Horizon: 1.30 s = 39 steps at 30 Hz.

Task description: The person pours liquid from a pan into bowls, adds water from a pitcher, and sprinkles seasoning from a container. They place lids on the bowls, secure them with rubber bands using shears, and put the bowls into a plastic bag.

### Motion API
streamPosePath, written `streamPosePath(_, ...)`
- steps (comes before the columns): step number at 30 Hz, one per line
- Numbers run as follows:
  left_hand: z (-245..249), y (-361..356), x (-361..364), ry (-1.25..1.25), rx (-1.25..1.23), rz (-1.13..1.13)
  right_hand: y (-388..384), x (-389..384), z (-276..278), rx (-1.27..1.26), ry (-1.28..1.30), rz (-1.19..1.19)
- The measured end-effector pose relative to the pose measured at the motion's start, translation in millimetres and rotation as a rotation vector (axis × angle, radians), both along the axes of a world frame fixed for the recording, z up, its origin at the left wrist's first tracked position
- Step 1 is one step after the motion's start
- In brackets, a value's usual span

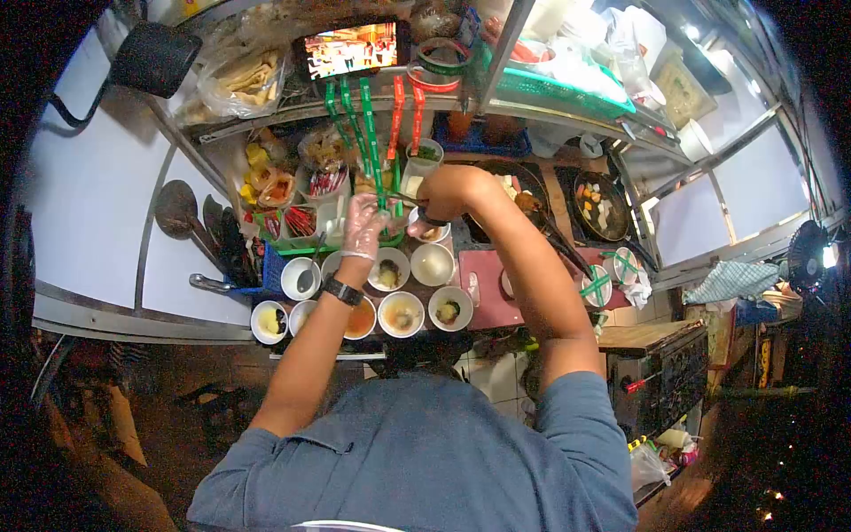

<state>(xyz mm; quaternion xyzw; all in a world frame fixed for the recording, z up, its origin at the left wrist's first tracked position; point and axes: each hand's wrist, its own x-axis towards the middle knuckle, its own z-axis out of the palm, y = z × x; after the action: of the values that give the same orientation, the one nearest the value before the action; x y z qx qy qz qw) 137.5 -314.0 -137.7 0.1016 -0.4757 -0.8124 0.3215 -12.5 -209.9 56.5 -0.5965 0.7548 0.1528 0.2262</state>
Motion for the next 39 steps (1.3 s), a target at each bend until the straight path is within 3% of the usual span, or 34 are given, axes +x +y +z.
streamPosePath(4,0.4,-1.1,0.0,-0.043,-0.108,0.012,-9.6,-7.6,-14.2,0.009,-0.069,-0.083)
streamPosePath(6,-9.9,-0.6,-3.6,-0.032,-0.1,0.044,-17.2,-15.2,-22.5,-0.061,-0.068,0.066)
streamPosePath(8,-21.0,-0.7,-6.0,-0.02,-0.092,0.081,-14.5,-17.6,-22.7,-0.045,-0.097,0.027)
streamPosePath(11,-28.8,1.8,0.8,-0.025,-0.044,0.092,0.4,-1.2,-14.7,0.019,-0.121,0.014)
streamPosePath(13,-13.8,4.4,14.2,0.003,0.193,-0.04,15.6,17.0,4.7,0.069,-0.113,0.04)
streamPosePath(15,-15.4,3.0,18.6,0.063,0.254,-0.11,26.4,30.1,30.6,-0.026,-0.209,0.081)
streamPosePath(17,-13.2,12.6,21.1,0.082,-0.14,0.062,25.6,31.9,21.1,-0.161,-0.273,0.026)
streamPosePath(19,17.4,19.7,31.0,0.042,-0.156,0.035,15.5,34.9,0.3,-0.774,-0.211,0.052)
streamPosePath(20,25.1,24.5,30.0,0.069,-0.108,0.03,11.1,40.1,-2.4,-0.876,-0.225,0.018)
streamPosePath(23,54.0,31.0,30.5,0.072,-0.162,0.015,1.3,40.9,-5.4,-0.884,-0.202,0.053)
streamPosePath(25,65.1,32.3,28.6,0.212,-0.058,-0.014,-0.5,37.0,6.3,-0.908,-0.173,0.063)
streamPosePath(26,63.8,28.8,25.9,0.105,-0.229,0.017,-4.6,32.7,17.8,-0.986,-0.093,0.083)
streamPosePath(29,62.0,24.0,1.9,0.209,-0.257,0.047,-32.5,2.1,44.8,-1.144,0.126,0.113)
streamPosePath(30,64.5,21.1,-0.6,0.14,-0.342,0.07,-43.2,-5.1,58.4,-1.285,0.12,0.181)
streamPosePath(33,71.6,16.6,-17.5,0.061,-0.51,0.218,-74.0,-29.2,79.4,-1.274,0.308,0.161)
streamPosePath(34,67.7,12.3,-28.6,0.167,-0.423,0.168,-82.9,-32.6,79.4,-1.275,0.31,0.162)
streamPosePath(37,53.7,0.7,-43.6,0.135,-0.455,0.23,-91.7,-40.6,64.5,-1.165,0.427,0.107)
streamPosePath(39,52.9,3.2,-45.9,0.183,-0.359,0.205,-80.5,-33.8,63.2,-1.375,0.441,0.186)
